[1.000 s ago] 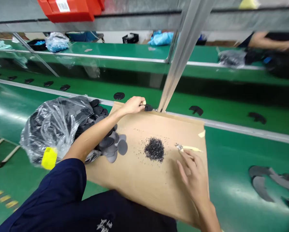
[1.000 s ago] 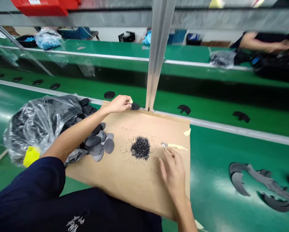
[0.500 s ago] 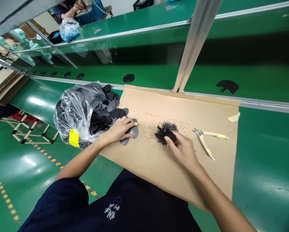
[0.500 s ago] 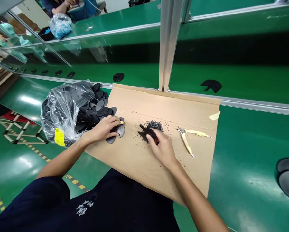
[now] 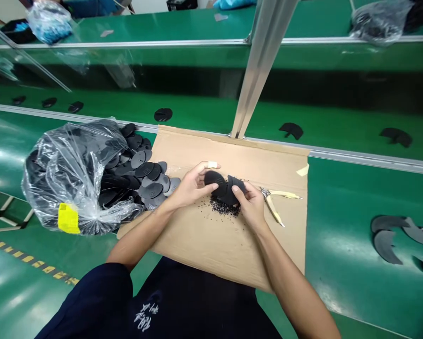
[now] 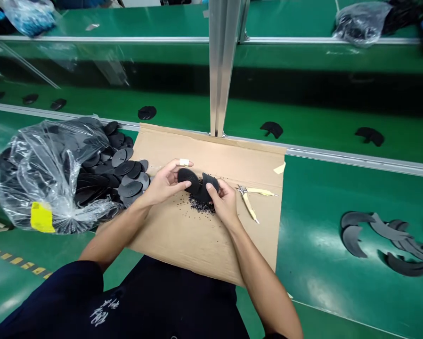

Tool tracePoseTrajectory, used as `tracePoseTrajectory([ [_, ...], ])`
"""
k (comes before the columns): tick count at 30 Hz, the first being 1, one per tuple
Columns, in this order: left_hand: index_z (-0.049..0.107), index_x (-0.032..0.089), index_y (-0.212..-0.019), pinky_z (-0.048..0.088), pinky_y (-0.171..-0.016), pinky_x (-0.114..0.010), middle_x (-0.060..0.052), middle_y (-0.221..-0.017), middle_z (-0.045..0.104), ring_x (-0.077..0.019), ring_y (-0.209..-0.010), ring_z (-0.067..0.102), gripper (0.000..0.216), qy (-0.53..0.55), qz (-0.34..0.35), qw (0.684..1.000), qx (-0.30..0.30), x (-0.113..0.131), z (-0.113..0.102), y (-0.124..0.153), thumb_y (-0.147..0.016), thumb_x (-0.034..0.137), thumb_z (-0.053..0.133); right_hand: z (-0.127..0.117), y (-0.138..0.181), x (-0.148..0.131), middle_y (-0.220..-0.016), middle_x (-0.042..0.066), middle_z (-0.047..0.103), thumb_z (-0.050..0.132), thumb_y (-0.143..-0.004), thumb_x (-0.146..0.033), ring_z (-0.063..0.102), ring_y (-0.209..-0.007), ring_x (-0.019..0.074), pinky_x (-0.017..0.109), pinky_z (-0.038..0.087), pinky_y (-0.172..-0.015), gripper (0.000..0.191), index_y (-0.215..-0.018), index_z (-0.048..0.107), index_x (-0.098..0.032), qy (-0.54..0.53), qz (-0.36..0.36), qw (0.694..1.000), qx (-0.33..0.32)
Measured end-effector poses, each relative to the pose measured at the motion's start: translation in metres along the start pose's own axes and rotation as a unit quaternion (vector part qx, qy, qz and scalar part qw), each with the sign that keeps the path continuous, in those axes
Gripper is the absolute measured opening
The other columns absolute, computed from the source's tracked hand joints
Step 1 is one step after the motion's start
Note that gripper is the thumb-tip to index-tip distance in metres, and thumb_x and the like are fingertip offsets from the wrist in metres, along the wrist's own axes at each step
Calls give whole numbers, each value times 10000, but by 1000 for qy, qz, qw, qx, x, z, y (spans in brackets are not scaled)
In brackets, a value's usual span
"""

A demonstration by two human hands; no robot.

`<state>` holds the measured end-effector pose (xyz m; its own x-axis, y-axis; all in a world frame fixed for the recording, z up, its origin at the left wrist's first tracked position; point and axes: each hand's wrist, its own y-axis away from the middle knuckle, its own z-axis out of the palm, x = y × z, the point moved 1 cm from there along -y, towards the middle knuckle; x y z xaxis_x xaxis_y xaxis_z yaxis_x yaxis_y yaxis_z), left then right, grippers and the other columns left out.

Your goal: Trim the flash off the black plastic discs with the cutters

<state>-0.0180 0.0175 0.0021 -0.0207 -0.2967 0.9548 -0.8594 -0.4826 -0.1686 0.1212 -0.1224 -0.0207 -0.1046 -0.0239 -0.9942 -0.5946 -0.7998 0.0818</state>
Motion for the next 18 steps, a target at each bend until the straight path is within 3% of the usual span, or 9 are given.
tracePoseTrajectory([
  [3, 550, 191, -1292, 593, -822, -284, -82, -1056, 737, -176, -946, 717, 481, 71, -27, 997, 6, -10, 23, 2, -919, 459, 695, -7, 5, -3, -590, -45, 449, 735, -765, -687, 398, -518, 100, 230, 359, -441, 512, -686, 573, -208, 21, 14, 1000, -6],
  [6, 609, 178, -1251, 597, -804, -283, -92, -1042, 742, -191, -955, 724, 460, 74, -40, 996, 14, -18, 35, 12, -923, 492, 681, -11, 9, -6, -593, -44, 423, 727, -760, -708, 374, -540, 96, 227, 349, -467, 546, -652, 544, -205, 34, 25, 999, -2],
  [14, 646, 175, -1296, 533, -627, -258, -30, -820, 677, -136, -667, 608, 438, -33, -30, 996, 72, -27, 36, 23, -960, 456, 632, -3, 18, 2, -633, -35, 454, 696, -773, -730, 386, -574, 104, 234, 378, -499, 540, -730, 573, -206, 32, 58, 998, 9],
  [18, 666, 189, -1295, 556, -712, -285, -65, -940, 713, -157, -764, 642, 377, -96, 33, 993, 61, -20, 33, 21, -984, 394, 601, -2, 20, 2, -646, -31, 461, 696, -781, -718, 388, -586, 112, 243, 392, -511, 521, -754, 586, -210, 40, 63, 997, 11],
])
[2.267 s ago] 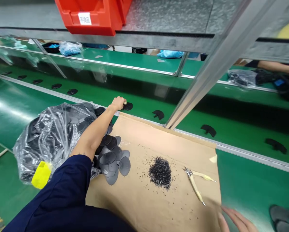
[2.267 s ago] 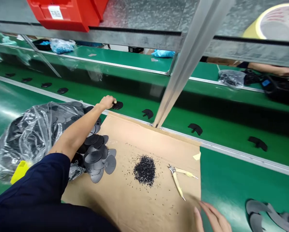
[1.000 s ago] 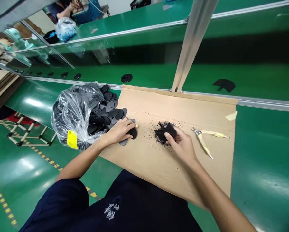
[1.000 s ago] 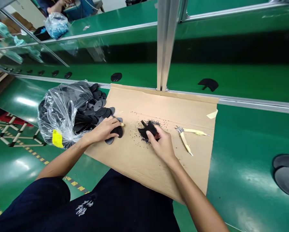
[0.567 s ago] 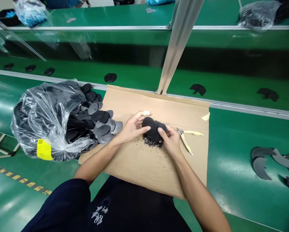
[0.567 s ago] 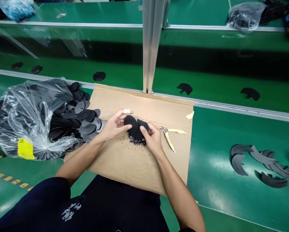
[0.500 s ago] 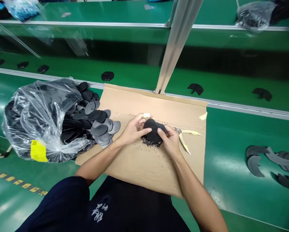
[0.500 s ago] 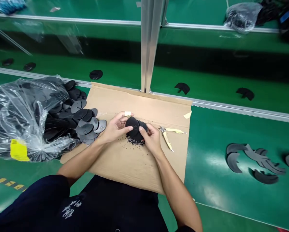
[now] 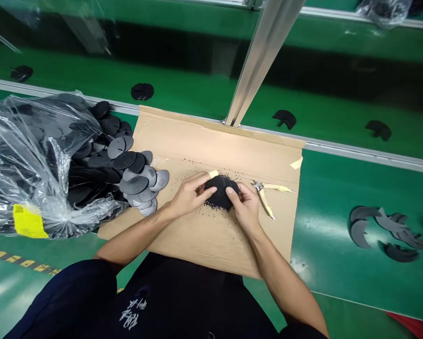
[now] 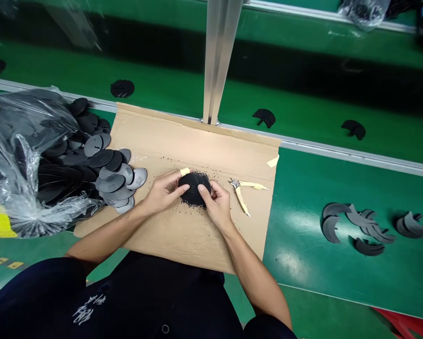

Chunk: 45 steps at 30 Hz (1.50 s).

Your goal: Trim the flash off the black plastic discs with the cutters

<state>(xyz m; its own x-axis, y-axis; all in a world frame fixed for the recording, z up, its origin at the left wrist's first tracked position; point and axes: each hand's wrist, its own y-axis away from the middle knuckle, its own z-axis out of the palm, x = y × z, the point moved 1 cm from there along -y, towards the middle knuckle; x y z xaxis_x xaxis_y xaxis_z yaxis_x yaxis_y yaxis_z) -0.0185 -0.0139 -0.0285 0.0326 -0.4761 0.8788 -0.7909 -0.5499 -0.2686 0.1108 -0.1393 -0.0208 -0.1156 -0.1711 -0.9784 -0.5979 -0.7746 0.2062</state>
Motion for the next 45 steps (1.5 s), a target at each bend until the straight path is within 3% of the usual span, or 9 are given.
tracePoseTrajectory([
  [3, 637, 200, -1344, 570, -818, -310, -104, -1105, 722, -187, -936, 680, 372, -18, 51, 999, -8, 4, -1, -1, -1008, 339, 564, 0, 0, -1, -639, -34, 440, 705, -773, -713, 374, -582, 111, 242, 378, -502, 519, -738, 579, -211, 7, 1, 1000, 2],
  [6, 612, 200, -1381, 569, -852, -320, -117, -1147, 714, -197, -1001, 681, 386, -32, 65, 997, -14, 5, -1, -1, -1020, 318, 542, -1, 0, -1, -633, -40, 414, 715, -766, -709, 355, -574, 108, 239, 359, -493, 519, -724, 565, -213, 12, 1, 1000, 2],
  [17, 611, 194, -1374, 559, -788, -295, -108, -1086, 711, -183, -926, 666, 379, -27, 67, 997, 1, 7, 1, 1, -1024, 319, 539, -2, 0, 4, -682, -28, 481, 792, -718, -646, 406, -615, 126, 257, 386, -539, 472, -756, 603, -215, 12, -1, 1000, -2],
  [29, 617, 178, -1359, 536, -742, -276, -91, -1018, 706, -161, -845, 640, 374, -22, 69, 997, 9, 7, 2, 1, -1017, 316, 557, -2, 2, 7, -669, -30, 489, 770, -777, -609, 428, -599, 125, 256, 398, -532, 433, -755, 601, -211, 24, -33, 999, -2],
  [34, 578, 175, -1384, 558, -899, -311, -124, -1196, 707, -207, -1054, 680, 488, 58, 4, 998, 20, 1, 8, 5, -958, 396, 665, -2, 3, 5, -702, -23, 544, 727, -831, -595, 487, -634, 133, 255, 442, -561, 402, -801, 609, -212, 37, -78, 996, 14],
  [38, 688, 155, -1156, 572, -830, -275, -92, -1057, 746, -188, -957, 712, 392, 172, -50, 984, 18, -1, 12, 4, -920, 468, 699, -3, 4, 5, -768, 3, 630, 710, -850, -595, 568, -700, 160, 289, 507, -634, 387, -851, 635, -215, 49, -120, 991, 20],
  [41, 720, 145, -1030, 559, -764, -253, -75, -956, 743, -162, -865, 700, 334, 171, -26, 984, 29, 2, 8, 1, -917, 459, 707, -4, 4, 5, -800, 21, 668, 698, -869, -576, 605, -726, 175, 309, 530, -660, 362, -857, 652, -217, 59, -143, 988, 10],
  [45, 729, 149, -1057, 541, -725, -253, -80, -939, 720, -152, -835, 666, 259, 68, 62, 996, 4, 10, -2, -4, -921, 370, 720, -7, 2, -1, -811, 23, 701, 732, -881, -443, 638, -724, 176, 307, 539, -671, 230, -885, 679, -219, 88, -176, 980, -26],
])
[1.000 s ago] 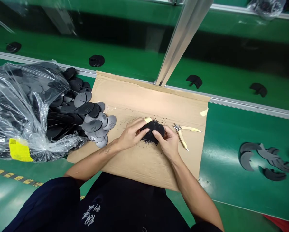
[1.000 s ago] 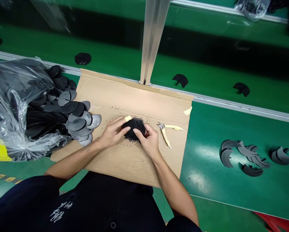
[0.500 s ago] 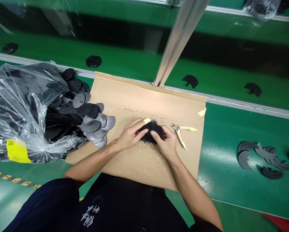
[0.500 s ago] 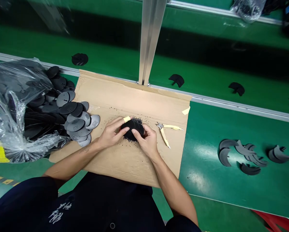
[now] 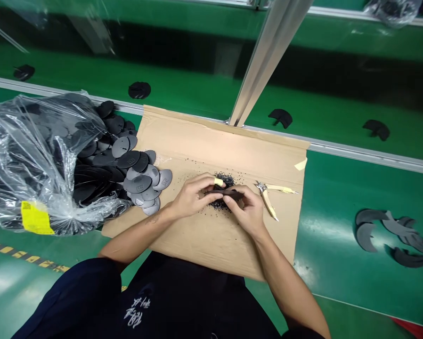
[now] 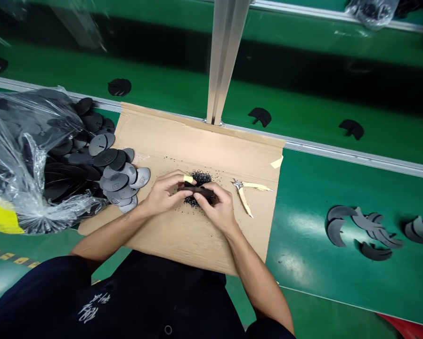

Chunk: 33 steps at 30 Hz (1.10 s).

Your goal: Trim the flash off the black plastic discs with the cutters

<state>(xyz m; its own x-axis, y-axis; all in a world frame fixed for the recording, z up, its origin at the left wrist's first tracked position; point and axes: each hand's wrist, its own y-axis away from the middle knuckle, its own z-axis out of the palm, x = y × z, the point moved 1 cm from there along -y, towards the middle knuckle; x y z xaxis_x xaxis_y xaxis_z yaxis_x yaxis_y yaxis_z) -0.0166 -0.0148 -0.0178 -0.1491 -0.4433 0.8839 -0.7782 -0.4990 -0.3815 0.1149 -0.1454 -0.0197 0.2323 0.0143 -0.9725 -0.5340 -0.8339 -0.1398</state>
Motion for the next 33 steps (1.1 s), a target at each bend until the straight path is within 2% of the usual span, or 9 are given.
tracePoseTrajectory([
  [4, 721, 152, -1077, 552, -727, -262, -84, -951, 707, -156, -861, 667, 240, -25, 59, 998, -10, 4, -2, -3, -926, 338, 715, -1, -2, -4, -845, 26, 736, 676, -943, -288, 682, -728, 157, 273, 560, -668, 73, -956, 678, -216, 65, -112, 991, -21],
  [7, 717, 153, -1098, 562, -728, -260, -80, -951, 696, -155, -869, 671, 263, -4, 77, 997, 6, 5, 0, -2, -931, 356, 705, 4, 0, -3, -853, 21, 748, 651, -961, -244, 694, -702, 137, 236, 564, -634, 32, -966, 666, -217, 74, -159, 984, -19],
  [13, 680, 140, -1151, 582, -760, -293, -99, -977, 692, -165, -877, 663, 258, -47, 131, 990, -6, 7, 3, 2, -966, 319, 657, 8, 5, 3, -839, 20, 757, 637, -970, -250, 702, -656, 138, 238, 579, -615, 54, -997, 678, -226, 88, -192, 977, -32],
  [16, 671, 148, -1160, 584, -751, -300, -96, -973, 690, -167, -867, 660, 251, -63, 142, 988, -2, 9, 3, 3, -981, 320, 632, 6, 6, 5, -895, 44, 772, 625, -973, -228, 733, -722, 158, 256, 605, -656, 85, -1033, 686, -226, 92, -210, 973, -32],
  [19, 676, 156, -1134, 582, -730, -288, -82, -951, 690, -159, -840, 661, 227, -71, 146, 987, 13, 9, 4, 4, -950, 289, 681, 4, 5, 6, -950, 57, 783, 621, -969, -192, 755, -783, 165, 254, 621, -690, 131, -1076, 688, -227, 91, -224, 970, -38],
  [23, 685, 166, -1127, 580, -705, -279, -73, -939, 702, -150, -817, 667, 224, -74, 157, 984, 34, 10, 6, 7, -918, 238, 722, 2, 4, 5, -947, 53, 787, 622, -964, -170, 755, -757, 153, 241, 624, -676, 175, -1114, 691, -229, 88, -235, 967, -47],
  [28, 704, 162, -1116, 567, -688, -267, -65, -912, 706, -138, -783, 658, 261, -58, 163, 983, 62, 10, 7, 9, -879, 249, 772, 2, 5, 6, -947, 55, 786, 601, -983, -205, 759, -780, 162, 259, 633, -682, 180, -1130, 703, -230, 91, -234, 966, -55],
  [31, 701, 160, -1146, 570, -703, -272, -75, -936, 711, -145, -813, 665, 262, -55, 161, 984, 51, 10, 5, 7, -897, 224, 749, 0, 5, 5, -935, 56, 785, 601, -986, -217, 751, -753, 164, 266, 624, -665, 182, -1129, 713, -227, 97, -231, 966, -60],
  [33, 694, 149, -1179, 577, -719, -275, -91, -959, 711, -152, -842, 672, 262, -48, 156, 986, 23, 9, 4, 5, -928, 223, 708, -1, 5, 4, -874, 48, 778, 619, -978, -215, 727, -678, 157, 262, 608, -629, 167, -1109, 722, -219, 104, -228, 966, -68],
])
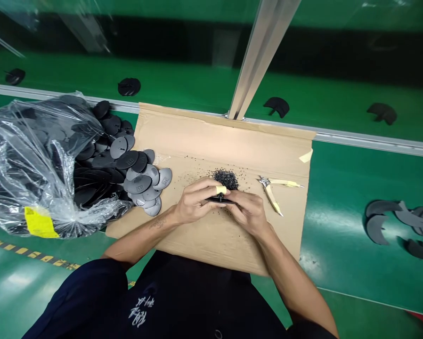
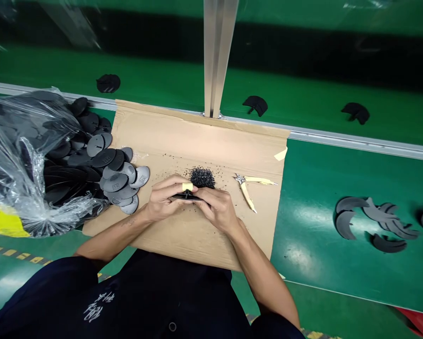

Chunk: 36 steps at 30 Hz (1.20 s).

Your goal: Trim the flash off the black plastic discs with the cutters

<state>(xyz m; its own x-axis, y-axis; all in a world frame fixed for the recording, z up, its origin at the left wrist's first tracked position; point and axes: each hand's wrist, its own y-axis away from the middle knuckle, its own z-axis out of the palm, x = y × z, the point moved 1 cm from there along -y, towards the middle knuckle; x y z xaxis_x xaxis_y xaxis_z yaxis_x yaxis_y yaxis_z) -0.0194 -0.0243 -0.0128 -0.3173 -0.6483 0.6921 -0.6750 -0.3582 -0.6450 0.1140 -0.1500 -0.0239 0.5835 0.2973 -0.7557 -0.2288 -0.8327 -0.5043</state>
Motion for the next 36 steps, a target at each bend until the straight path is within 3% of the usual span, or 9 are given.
tracePoseTrajectory([
  [3, 693, 158, -1206, 585, -736, -282, -97, -966, 717, -158, -858, 680, 270, 11, 1, 1000, -26, -2, 0, 0, -959, 264, 668, -2, -1, -1, -840, 46, 774, 629, -977, -234, 706, -628, 154, 267, 598, -606, 144, -1080, 728, -215, 8, 9, 1000, -16],
  [9, 706, 190, -1177, 582, -708, -273, -71, -942, 725, -148, -810, 683, 296, 5, -8, 1000, 26, -1, 1, 3, -899, 280, 751, -2, -1, 0, -918, 59, 790, 599, -999, -267, 737, -699, 158, 273, 616, -636, 152, -1073, 723, -221, 3, 11, 1000, -15],
  [14, 697, 161, -1183, 586, -716, -286, -95, -957, 721, -160, -855, 685, 245, 11, -9, 999, -30, -1, 0, -1, -962, 260, 666, -3, -1, -1, -872, 46, 785, 618, -991, -271, 729, -679, 157, 277, 609, -621, 135, -1046, 731, -223, 7, 11, 1000, -16],
  [19, 718, 161, -1110, 576, -704, -278, -74, -923, 721, -147, -805, 673, 232, 0, -8, 1000, 26, 0, 3, 3, -901, 257, 747, -2, -2, 1, -889, 52, 789, 602, -999, -289, 732, -690, 156, 274, 606, -614, 162, -1054, 736, -216, -4, 20, 1000, -10],
  [22, 723, 162, -1115, 566, -694, -261, -68, -912, 716, -139, -798, 670, 235, 16, -11, 999, 29, 1, 3, 3, -905, 266, 744, -2, -2, 1, -870, 48, 787, 620, -989, -305, 726, -675, 157, 279, 606, -616, 155, -1020, 748, -223, -14, 29, 999, -9],
  [27, 725, 156, -1158, 572, -743, -297, -91, -939, 706, -164, -862, 669, 402, 70, -44, 997, -10, 1, 1, -2, -940, 487, 656, -2, -2, 1, -831, 37, 780, 650, -970, -350, 717, -655, 160, 282, 608, -630, 168, -941, 755, -222, -33, 50, 998, -1],
  [30, 728, 166, -1133, 575, -775, -308, -89, -960, 720, -173, -892, 681, 359, 75, -76, 994, -6, 0, 2, -2, -910, 447, 714, -3, -6, -2, -829, 40, 779, 630, -979, -379, 719, -662, 168, 291, 611, -644, 212, -928, 749, -211, -32, 72, 997, 0],
  [33, 739, 164, -1083, 572, -773, -286, -79, -946, 723, -161, -883, 687, 222, 62, -105, 992, 11, -3, 4, 0, -924, 318, 722, -10, -13, -4, -884, 50, 784, 638, -974, -380, 738, -748, 189, 315, 619, -711, 196, -964, 744, -215, -20, 81, 996, -19],
  [36, 754, 157, -1075, 568, -784, -281, -81, -947, 713, -159, -889, 685, 217, 50, -118, 991, 22, -7, 3, 1, -936, 316, 705, -29, -13, -3, -1085, 97, 768, 693, -932, -422, 723, -1013, 267, 452, 599, -918, 278, -1131, 720, -229, 82, 87, 992, -48],
])
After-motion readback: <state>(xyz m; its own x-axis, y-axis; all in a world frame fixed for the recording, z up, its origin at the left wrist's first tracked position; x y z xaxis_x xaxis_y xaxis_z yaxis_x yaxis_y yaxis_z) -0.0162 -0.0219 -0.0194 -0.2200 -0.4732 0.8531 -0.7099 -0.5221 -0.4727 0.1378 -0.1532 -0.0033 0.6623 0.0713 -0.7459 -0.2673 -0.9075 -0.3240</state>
